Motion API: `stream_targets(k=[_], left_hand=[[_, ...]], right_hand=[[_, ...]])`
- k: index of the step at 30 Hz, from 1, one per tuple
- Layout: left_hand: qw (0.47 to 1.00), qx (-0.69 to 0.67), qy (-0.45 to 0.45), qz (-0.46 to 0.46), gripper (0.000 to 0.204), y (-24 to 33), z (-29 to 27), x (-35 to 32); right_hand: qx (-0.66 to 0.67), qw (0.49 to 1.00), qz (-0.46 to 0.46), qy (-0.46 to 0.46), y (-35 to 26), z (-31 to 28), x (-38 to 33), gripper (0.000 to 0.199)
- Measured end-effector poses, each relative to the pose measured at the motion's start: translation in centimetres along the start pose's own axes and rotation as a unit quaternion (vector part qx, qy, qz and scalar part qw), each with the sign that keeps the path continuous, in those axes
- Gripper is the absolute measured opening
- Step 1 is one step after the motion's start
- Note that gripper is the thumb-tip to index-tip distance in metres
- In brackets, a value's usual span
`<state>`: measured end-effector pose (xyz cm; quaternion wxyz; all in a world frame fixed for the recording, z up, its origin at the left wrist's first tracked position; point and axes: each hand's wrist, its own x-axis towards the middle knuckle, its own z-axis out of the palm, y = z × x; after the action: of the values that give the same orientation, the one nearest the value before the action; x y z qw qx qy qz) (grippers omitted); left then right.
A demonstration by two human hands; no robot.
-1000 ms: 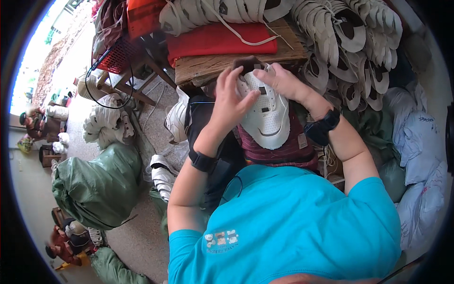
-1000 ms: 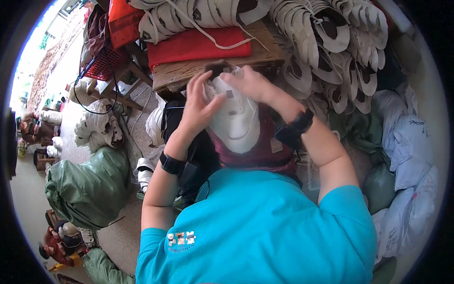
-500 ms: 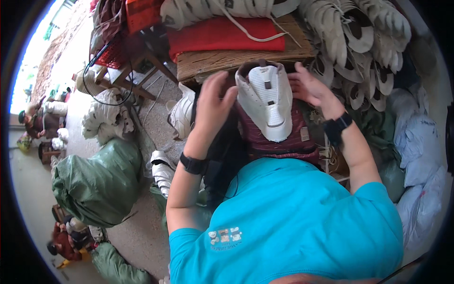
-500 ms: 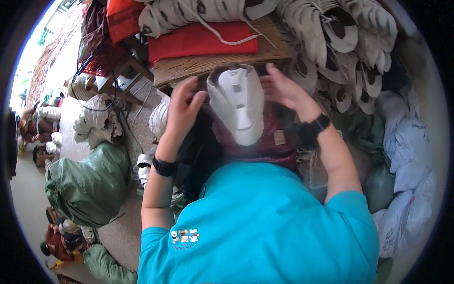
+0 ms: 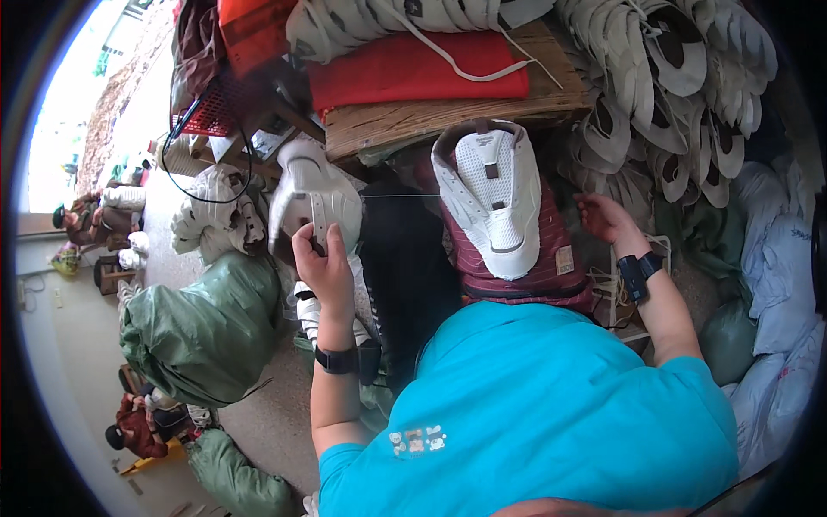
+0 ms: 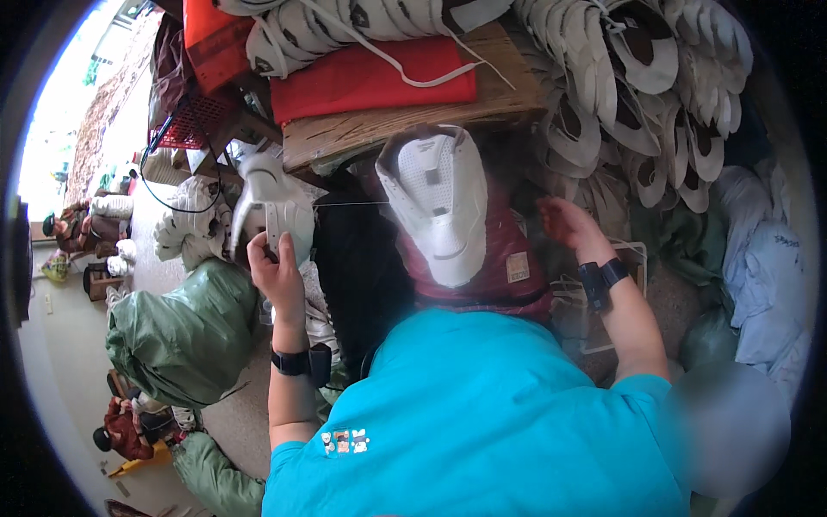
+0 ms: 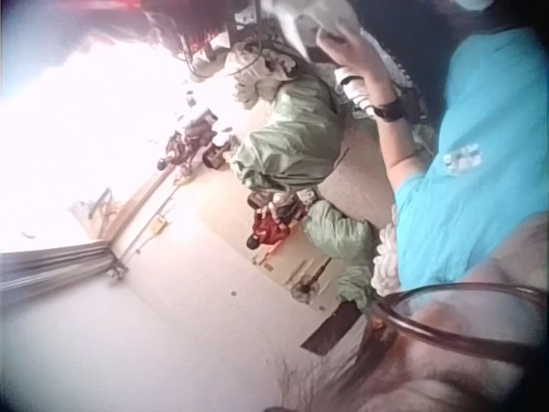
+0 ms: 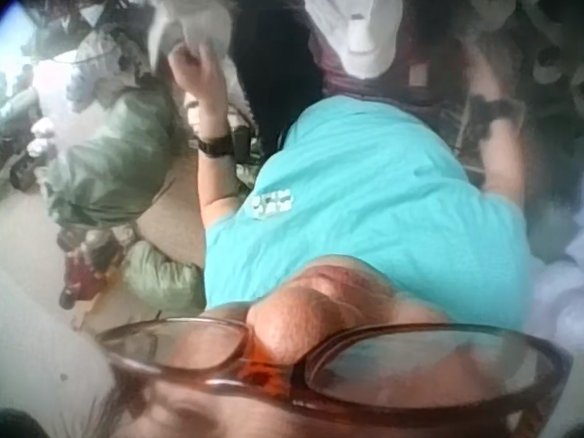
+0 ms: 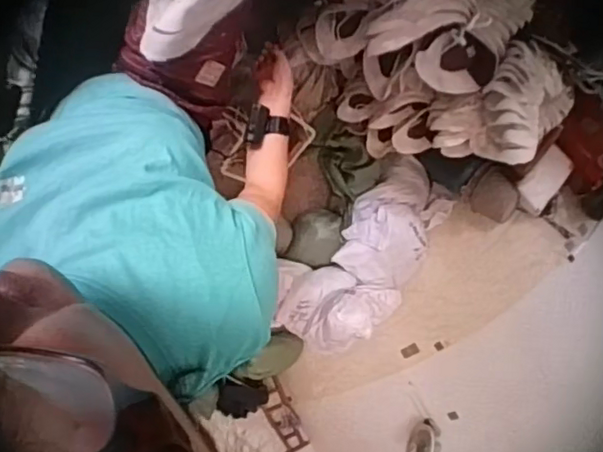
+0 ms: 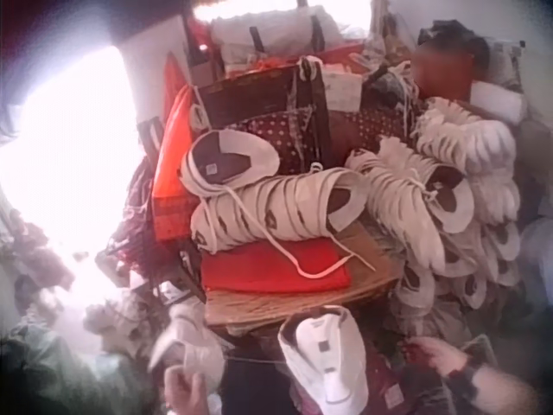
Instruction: The person sits on the floor and laces a white sneaker by hand. They repeatedly thread the laces through the eyelets, pull them tight, and adjust the fit. The person handles a second white sneaker briefly before returning to the first one.
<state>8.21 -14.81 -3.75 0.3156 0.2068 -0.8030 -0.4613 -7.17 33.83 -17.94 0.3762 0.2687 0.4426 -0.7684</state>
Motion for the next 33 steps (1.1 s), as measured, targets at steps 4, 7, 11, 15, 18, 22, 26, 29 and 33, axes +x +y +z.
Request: stream_targets(k=[4, 7, 11, 15, 18, 22, 26, 29, 33], left_hand=[[0.927, 0.219, -0.021, 0.304, 0.021, 4.0, 1.2, 3.1], [0.872, 0.275, -0.055, 0.401, 0.028, 5.8, 3.4, 6.5], [0.860, 0.303, -0.160, 0.377, 0.028, 5.5, 6.1, 10.2], [0.855, 0.225, -0.123, 0.452, 0.031, 8.5, 7.6, 9.2], [0.885, 0.192, -0.185, 0.383, 0.026, 8.0, 7.2, 6.5], [0.944, 0.033, -0.280, 0.170, 0.020, 6.1, 7.8, 2.5], [0.939, 0.010, -0.330, 0.091, 0.016, 6.0, 8.2, 0.6], [0.942, 0.005, -0.328, 0.077, 0.014, 5.4, 7.7, -0.3], [0.937, -0.030, -0.348, -0.001, 0.014, 6.1, 7.5, -1.4]], right_hand=[[0.033, 0.999, 0.008, 0.025, 0.1, -2.1, -0.5, 0.018], [0.039, 0.996, -0.024, 0.078, 0.3, -3.2, -1.6, 0.020], [0.057, 0.992, -0.075, 0.083, 0.6, -8.8, -4.3, 0.017], [0.032, 0.960, -0.143, 0.239, 2.4, -13.9, -10.0, 0.013], [-0.083, 0.921, -0.115, 0.364, 4.8, -16.2, -11.5, 0.013], [-0.129, 0.929, -0.132, 0.320, 8.3, -18.9, -10.0, 0.016], [-0.195, 0.887, -0.174, 0.381, 9.9, -18.2, -5.5, 0.020], [-0.322, 0.802, -0.208, 0.458, 8.2, -16.1, -3.9, 0.022], [-0.487, 0.622, -0.274, 0.548, 6.1, -16.9, -1.4, 0.026]])
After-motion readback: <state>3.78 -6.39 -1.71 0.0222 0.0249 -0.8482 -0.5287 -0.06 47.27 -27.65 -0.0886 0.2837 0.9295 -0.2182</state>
